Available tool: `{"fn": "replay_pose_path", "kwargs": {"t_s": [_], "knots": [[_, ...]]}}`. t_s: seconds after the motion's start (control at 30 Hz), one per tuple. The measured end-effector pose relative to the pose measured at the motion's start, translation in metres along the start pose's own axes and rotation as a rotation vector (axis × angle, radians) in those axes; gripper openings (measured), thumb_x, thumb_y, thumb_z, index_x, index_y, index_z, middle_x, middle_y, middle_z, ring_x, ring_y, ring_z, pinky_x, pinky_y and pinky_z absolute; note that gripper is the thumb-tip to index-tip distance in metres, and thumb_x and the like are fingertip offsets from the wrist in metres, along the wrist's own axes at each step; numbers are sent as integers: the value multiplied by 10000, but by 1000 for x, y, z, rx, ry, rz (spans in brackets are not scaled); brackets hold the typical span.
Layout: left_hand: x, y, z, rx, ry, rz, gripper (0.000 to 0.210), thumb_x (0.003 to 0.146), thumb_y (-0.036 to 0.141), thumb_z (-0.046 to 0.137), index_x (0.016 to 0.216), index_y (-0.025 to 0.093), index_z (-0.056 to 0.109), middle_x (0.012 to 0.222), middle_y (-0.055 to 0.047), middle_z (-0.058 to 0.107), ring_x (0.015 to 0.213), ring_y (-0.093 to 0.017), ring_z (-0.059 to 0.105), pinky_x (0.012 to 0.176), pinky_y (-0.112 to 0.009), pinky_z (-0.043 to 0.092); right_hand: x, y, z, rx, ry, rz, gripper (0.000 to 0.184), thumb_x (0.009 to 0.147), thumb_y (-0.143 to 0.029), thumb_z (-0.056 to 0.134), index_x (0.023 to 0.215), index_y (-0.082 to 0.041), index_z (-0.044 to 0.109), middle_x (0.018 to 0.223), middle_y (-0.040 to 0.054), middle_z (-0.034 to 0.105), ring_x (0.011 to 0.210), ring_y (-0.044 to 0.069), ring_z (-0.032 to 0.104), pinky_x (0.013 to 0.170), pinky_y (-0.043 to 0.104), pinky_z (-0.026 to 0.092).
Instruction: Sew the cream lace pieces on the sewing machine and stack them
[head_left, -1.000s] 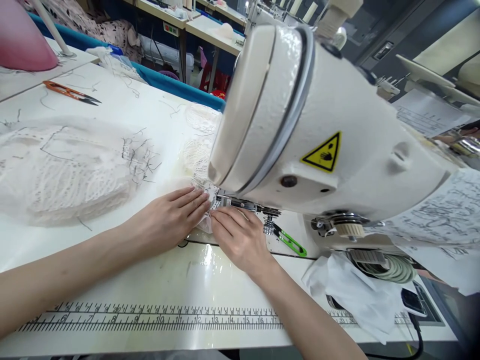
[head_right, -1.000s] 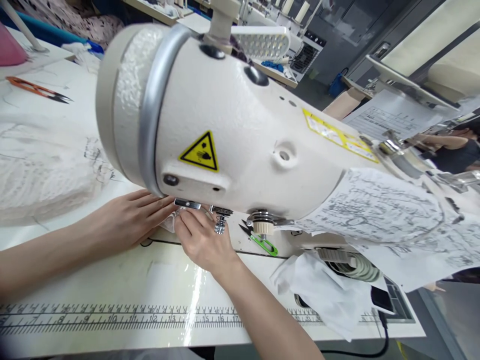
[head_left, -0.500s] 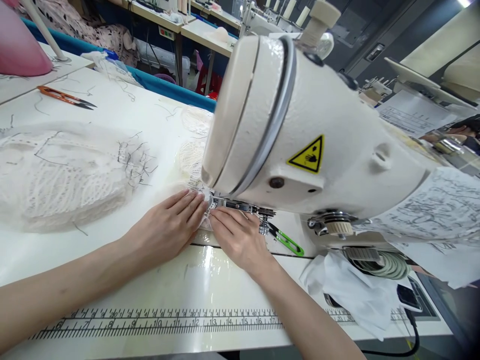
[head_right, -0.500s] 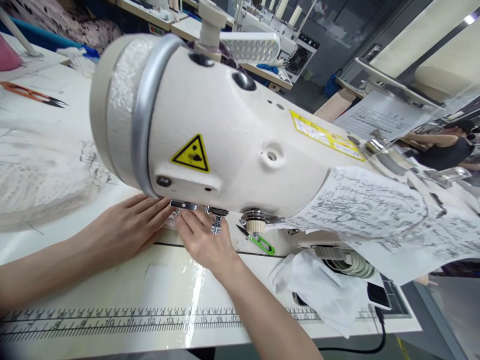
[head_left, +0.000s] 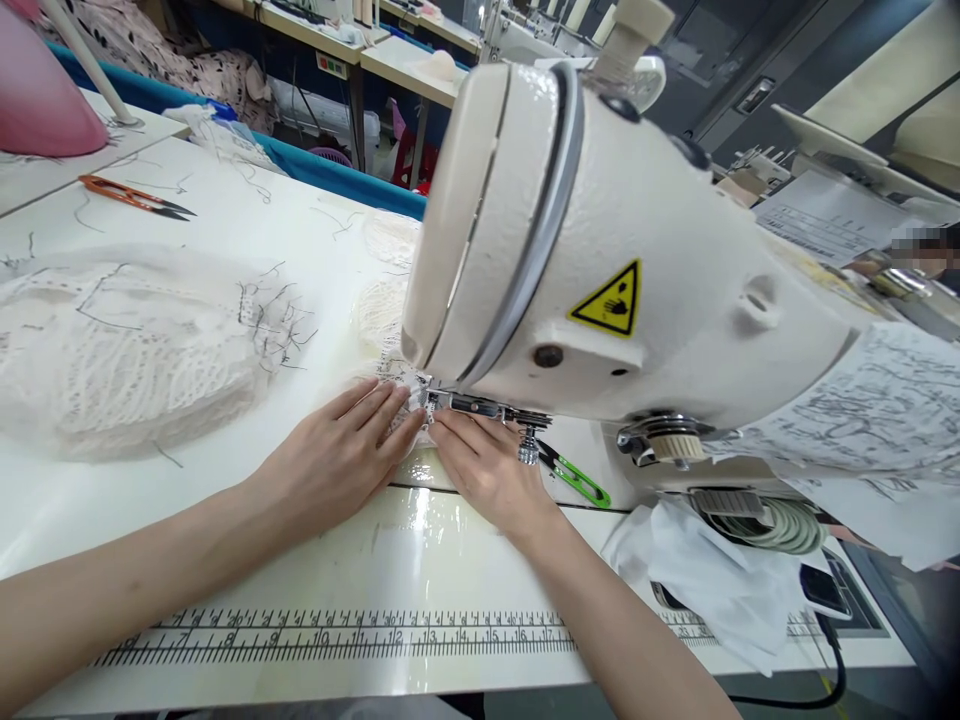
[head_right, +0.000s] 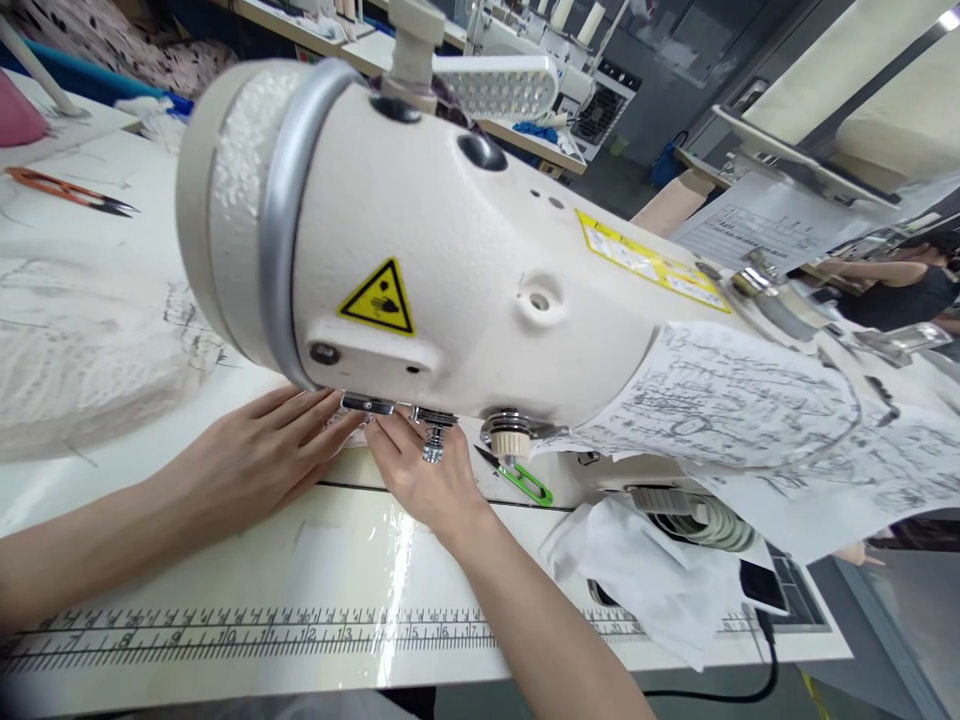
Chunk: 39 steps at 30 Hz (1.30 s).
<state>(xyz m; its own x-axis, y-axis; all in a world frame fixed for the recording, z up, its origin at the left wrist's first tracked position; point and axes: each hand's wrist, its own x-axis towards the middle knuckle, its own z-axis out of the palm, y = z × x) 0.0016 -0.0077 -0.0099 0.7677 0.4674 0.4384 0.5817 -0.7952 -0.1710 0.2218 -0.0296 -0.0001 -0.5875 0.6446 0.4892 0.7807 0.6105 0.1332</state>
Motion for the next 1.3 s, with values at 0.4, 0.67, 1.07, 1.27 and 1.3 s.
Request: {"fn": "replay_pose_path", "kwargs": {"t_s": [0.4, 0.67, 1.07, 1.27, 1.3], "knots": [[9, -1, -3, 100, 23, 19, 338, 990, 198, 459, 1217, 80, 680, 1191, -194, 718, 1125, -322, 677, 1042, -473, 497, 3, 6, 4, 16, 6, 18, 180, 970, -112, 551, 1031, -156, 714, 1013, 42, 772, 824, 139, 701, 793, 245, 555], [10, -6, -3, -36, 97, 106, 348, 999, 87, 374, 1119, 101, 700, 1180, -103, 740, 1159, -249, 662, 1092, -405, 465, 0, 5, 3, -34, -7, -36, 201, 966, -78, 543, 1061, -154, 702, 1073, 42, 765, 925, 145, 698, 831, 264, 544], [10, -13, -5, -81, 65, 86, 290, 1000, 136, 390, 1028, 144, 678, 1117, -89, 761, 1130, -220, 683, 1137, -381, 409, 7, -2, 1, -16, 115, -77, 215, 984, -56, 507, 960, -161, 693, 989, -4, 778, 934, 120, 674, 792, 279, 449], [9, -11, -9, -74, 59, 17, 284, 951, 132, 392, 1077, 119, 646, 1145, -126, 737, 1075, -267, 677, 1021, -434, 433, 7, -10, 4, 63, 73, 34, 173, 957, -66, 536, 954, -195, 651, 967, -34, 767, 887, 113, 650, 791, 291, 407], [9, -11, -11, -82, 54, -9, 288, 938, 132, 393, 1090, 120, 637, 1123, -124, 736, 1009, -266, 685, 965, -438, 444, 7, -11, 4, 94, 63, 56, 163, 953, -77, 533, 933, -199, 639, 942, -36, 760, 879, 117, 647, 763, 292, 398]]}}
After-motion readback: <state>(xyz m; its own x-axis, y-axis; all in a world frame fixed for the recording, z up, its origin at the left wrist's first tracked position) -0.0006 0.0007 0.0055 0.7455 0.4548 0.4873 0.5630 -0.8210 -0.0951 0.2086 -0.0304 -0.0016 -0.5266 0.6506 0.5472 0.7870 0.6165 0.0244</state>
